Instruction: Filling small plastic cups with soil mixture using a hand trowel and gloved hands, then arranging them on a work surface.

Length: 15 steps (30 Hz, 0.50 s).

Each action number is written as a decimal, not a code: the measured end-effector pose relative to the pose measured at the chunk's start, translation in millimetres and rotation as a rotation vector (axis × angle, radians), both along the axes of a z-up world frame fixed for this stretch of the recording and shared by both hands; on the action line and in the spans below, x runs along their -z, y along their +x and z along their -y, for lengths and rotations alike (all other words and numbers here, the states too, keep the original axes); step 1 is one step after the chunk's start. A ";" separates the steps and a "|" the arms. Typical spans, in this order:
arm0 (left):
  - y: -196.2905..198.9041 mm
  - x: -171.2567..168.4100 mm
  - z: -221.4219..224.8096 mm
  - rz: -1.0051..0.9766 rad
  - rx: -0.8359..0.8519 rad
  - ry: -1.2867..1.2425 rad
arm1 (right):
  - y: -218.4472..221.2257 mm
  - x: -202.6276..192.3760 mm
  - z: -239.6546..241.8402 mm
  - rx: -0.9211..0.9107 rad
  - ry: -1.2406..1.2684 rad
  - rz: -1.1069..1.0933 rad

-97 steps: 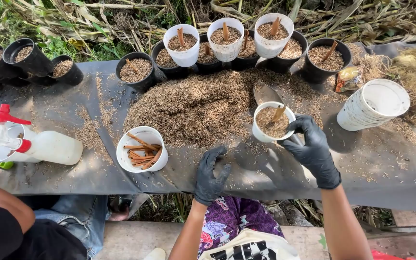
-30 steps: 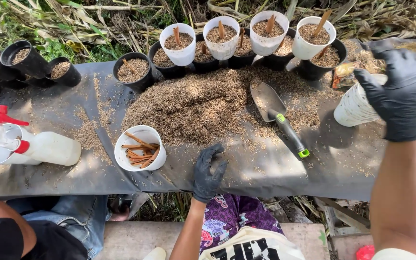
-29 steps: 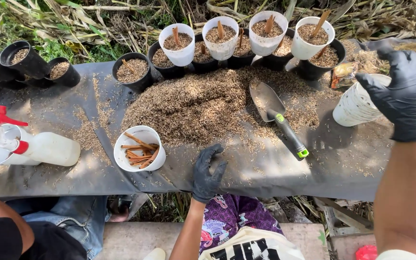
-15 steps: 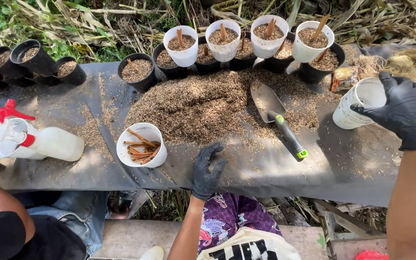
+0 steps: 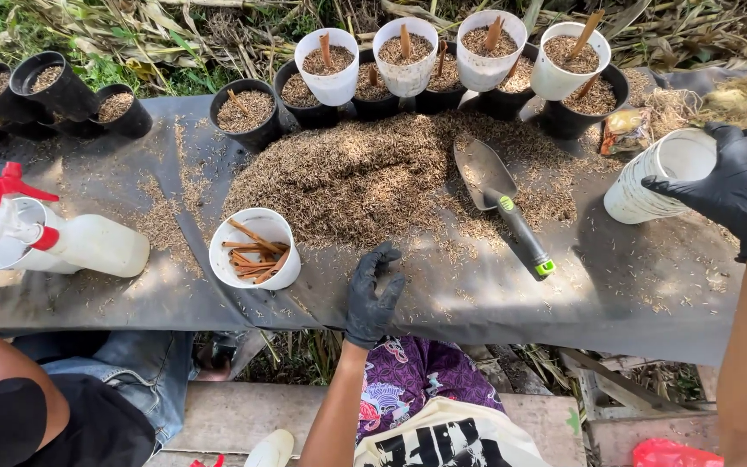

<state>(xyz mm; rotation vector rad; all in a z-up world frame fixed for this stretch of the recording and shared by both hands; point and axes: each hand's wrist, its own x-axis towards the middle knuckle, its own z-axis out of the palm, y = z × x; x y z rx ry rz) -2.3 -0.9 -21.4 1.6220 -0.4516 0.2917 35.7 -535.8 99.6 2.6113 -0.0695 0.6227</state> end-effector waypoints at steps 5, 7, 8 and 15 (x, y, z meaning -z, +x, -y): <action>-2.4 -6.3 -1.3 -0.055 0.024 -0.039 | 3.9 -9.0 -2.4 -0.041 0.066 -0.095; -4.1 -10.0 -1.8 -0.065 0.010 -0.026 | 5.4 -12.6 -4.0 -0.033 0.017 -0.105; -4.3 -12.2 -2.1 -0.073 -0.001 -0.009 | 6.1 -14.4 -4.8 -0.022 -0.029 -0.112; -3.1 -12.1 -3.6 -0.066 -0.001 -0.036 | 27.9 -16.9 4.9 0.079 -0.050 -0.283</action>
